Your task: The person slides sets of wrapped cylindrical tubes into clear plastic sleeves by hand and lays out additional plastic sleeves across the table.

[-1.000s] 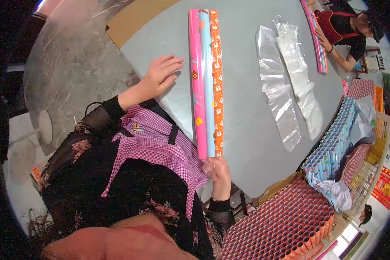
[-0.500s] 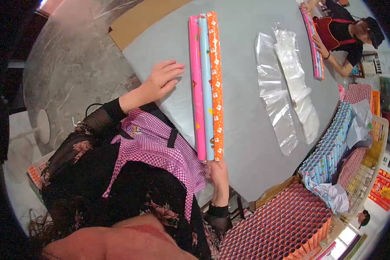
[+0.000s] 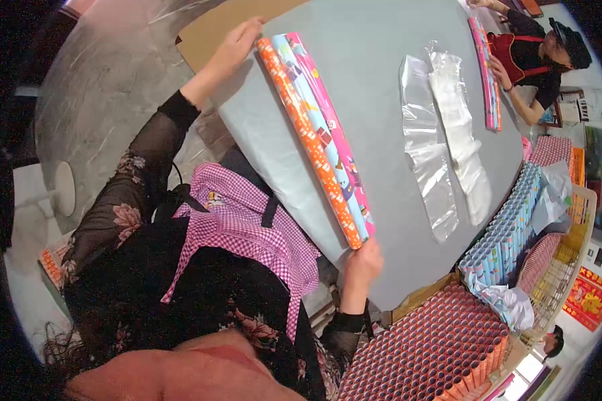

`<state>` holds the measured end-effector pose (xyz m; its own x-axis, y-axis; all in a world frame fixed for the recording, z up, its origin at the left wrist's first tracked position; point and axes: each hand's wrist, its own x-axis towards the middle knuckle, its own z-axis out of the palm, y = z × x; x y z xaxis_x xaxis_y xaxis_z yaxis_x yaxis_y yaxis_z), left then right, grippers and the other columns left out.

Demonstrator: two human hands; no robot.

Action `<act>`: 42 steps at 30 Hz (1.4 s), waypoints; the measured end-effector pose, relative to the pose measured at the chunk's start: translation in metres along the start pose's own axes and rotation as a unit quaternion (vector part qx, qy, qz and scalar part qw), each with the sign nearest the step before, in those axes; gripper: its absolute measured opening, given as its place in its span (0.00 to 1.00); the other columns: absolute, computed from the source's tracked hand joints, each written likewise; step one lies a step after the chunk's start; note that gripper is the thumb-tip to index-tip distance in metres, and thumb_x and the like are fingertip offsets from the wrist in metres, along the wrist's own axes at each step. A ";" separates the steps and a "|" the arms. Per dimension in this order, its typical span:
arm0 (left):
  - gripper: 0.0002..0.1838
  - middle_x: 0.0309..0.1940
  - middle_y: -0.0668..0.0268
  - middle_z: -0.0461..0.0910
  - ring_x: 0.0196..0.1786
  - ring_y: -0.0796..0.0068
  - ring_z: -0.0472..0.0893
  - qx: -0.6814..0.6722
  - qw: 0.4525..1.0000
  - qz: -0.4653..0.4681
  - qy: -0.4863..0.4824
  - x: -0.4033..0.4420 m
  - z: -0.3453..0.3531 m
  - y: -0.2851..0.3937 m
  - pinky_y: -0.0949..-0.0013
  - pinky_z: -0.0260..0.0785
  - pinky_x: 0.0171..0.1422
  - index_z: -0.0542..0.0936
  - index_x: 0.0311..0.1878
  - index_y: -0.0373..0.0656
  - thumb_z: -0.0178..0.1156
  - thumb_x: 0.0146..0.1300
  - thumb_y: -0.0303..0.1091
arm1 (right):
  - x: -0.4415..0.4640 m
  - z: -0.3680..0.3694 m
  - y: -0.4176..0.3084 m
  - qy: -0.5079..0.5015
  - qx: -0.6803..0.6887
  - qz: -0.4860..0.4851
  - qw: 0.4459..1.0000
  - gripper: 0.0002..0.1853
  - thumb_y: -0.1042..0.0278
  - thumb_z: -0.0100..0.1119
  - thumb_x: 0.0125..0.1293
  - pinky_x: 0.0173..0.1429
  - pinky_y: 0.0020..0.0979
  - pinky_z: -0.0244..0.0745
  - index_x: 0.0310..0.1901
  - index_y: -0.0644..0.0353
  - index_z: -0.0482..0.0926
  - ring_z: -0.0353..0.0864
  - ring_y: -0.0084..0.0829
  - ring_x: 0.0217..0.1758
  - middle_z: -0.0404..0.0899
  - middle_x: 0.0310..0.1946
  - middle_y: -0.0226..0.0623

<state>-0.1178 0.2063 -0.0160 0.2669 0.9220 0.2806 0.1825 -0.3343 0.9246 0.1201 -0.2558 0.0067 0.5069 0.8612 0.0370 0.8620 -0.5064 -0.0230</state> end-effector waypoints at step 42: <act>0.47 0.72 0.51 0.59 0.73 0.42 0.57 0.556 0.728 0.211 -0.341 -0.093 -0.114 0.037 0.44 0.47 0.77 0.59 0.74 0.40 0.61 0.57 0.58 | 0.194 0.037 0.010 0.010 0.166 -0.058 0.984 0.07 0.71 0.47 0.64 0.47 0.53 0.71 0.40 0.61 0.74 0.79 0.56 0.45 0.80 0.37 0.52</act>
<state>-0.2438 0.1301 0.0215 0.8594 0.5071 -0.0649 0.5007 -0.8605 -0.0940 0.2265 -0.0923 -0.0229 0.4087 0.9094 0.0774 0.8675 -0.3607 -0.3426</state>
